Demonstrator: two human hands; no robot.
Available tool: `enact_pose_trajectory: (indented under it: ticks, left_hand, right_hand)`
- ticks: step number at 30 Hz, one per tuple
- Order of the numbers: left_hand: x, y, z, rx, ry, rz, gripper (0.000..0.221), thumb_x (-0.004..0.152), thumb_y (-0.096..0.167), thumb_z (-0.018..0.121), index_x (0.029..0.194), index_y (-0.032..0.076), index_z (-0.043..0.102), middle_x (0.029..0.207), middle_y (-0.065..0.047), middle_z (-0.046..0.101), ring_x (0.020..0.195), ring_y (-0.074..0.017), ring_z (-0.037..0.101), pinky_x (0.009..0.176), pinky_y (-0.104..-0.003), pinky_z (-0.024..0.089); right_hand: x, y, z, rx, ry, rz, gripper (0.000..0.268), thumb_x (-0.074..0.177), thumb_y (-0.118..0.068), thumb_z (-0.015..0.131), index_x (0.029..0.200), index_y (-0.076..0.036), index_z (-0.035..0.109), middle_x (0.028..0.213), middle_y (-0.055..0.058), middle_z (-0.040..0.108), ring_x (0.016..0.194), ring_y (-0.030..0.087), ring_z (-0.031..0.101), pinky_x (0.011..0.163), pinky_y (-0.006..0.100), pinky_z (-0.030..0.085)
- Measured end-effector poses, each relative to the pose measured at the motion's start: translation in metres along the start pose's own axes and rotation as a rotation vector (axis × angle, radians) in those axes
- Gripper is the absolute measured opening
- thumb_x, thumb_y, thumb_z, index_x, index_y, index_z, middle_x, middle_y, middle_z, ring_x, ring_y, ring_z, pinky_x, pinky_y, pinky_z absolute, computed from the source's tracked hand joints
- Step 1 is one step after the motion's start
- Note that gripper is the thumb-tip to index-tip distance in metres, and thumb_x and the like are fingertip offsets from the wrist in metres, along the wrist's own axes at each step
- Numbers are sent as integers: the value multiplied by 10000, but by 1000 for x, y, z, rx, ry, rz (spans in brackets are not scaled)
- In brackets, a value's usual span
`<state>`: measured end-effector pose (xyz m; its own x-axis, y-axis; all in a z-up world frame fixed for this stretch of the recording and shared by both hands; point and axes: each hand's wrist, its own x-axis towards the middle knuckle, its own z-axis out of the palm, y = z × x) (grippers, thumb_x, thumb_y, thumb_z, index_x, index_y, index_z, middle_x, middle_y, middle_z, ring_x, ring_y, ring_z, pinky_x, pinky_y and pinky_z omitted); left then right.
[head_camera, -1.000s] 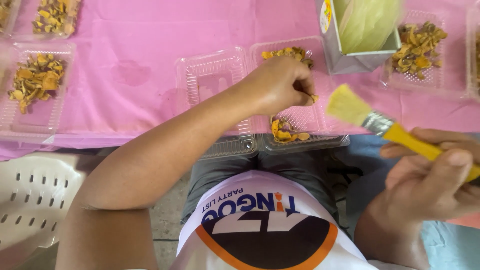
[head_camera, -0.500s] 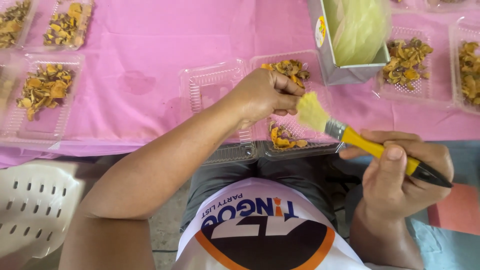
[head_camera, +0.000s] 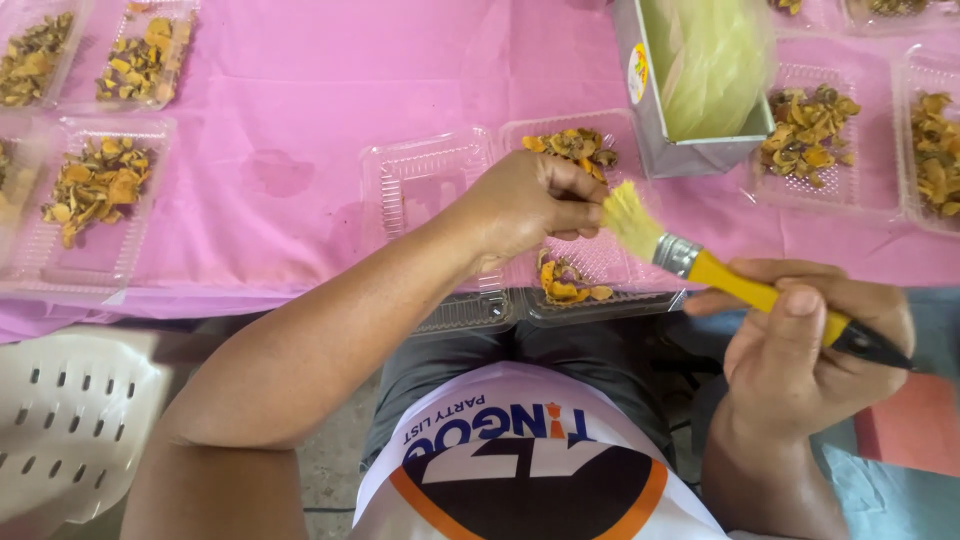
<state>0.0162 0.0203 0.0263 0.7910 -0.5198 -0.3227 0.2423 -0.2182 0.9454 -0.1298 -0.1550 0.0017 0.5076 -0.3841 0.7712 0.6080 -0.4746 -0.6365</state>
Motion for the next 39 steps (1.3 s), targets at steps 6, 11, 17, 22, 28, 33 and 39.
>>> enact_pose_trajectory:
  ticks: [6, 11, 17, 22, 28, 33, 39]
  left_hand:
    - [-4, 10, -2, 39, -14, 51, 238, 828, 91, 789, 1062, 48, 776, 960, -104, 806, 860, -171, 768, 864, -289, 665]
    - [4, 35, 5, 508, 97, 235, 48, 889, 148, 740, 863, 160, 779, 959, -2, 832, 903, -106, 805, 929, -307, 660]
    - [78, 15, -4, 1290, 292, 622, 261, 922, 206, 789, 699, 111, 690, 712, -3, 550, 821, -256, 567, 871, -479, 495]
    - [101, 6, -10, 1570, 233, 665, 174, 817, -11, 740, 736, 143, 738, 818, -50, 609, 893, -307, 532, 795, -492, 419]
    - [33, 11, -9, 1481, 37, 617, 56, 900, 112, 754, 866, 70, 769, 838, -67, 632, 903, -290, 607, 890, -525, 515]
    - [-38, 7, 1, 1065, -164, 289, 336, 1090, 143, 422, 922, -32, 655, 958, -220, 688, 963, -293, 723, 985, -402, 631]
    - [-42, -7, 12, 1375, -197, 423, 143, 894, 46, 724, 752, 25, 720, 771, -78, 640, 920, -269, 591, 989, -496, 522]
  right_hand:
    - [2, 18, -1, 129, 27, 24, 264, 1174, -181, 481, 1117, 49, 365, 994, 388, 602, 624, 419, 668, 471, 398, 550]
    - [4, 36, -14, 18, 270, 2, 416, 1222, -247, 554, 1144, 154, 473, 1022, 379, 585, 667, 453, 636, 596, 453, 603]
    - [2, 29, -19, -13, 165, 4, 388, 1207, -141, 497, 1070, 220, 460, 1012, 428, 599, 671, 494, 664, 521, 444, 551]
    - [0, 39, -27, -12, 160, -2, 360, 1230, -111, 495, 1100, 224, 469, 1015, 417, 588, 671, 486, 643, 580, 465, 586]
    - [-1, 28, -22, -24, 21, 26, 412, 1215, -113, 487, 1045, 262, 511, 1027, 438, 614, 723, 500, 690, 562, 434, 557]
    - [-2, 23, -7, -15, -211, -32, 432, 1144, -71, 462, 966, 310, 564, 971, 466, 623, 720, 519, 722, 520, 408, 545]
    - [-7, 27, 5, 16, -336, 9, 161, 1134, 16, 489, 1055, 151, 447, 1052, 398, 655, 739, 451, 751, 593, 364, 550]
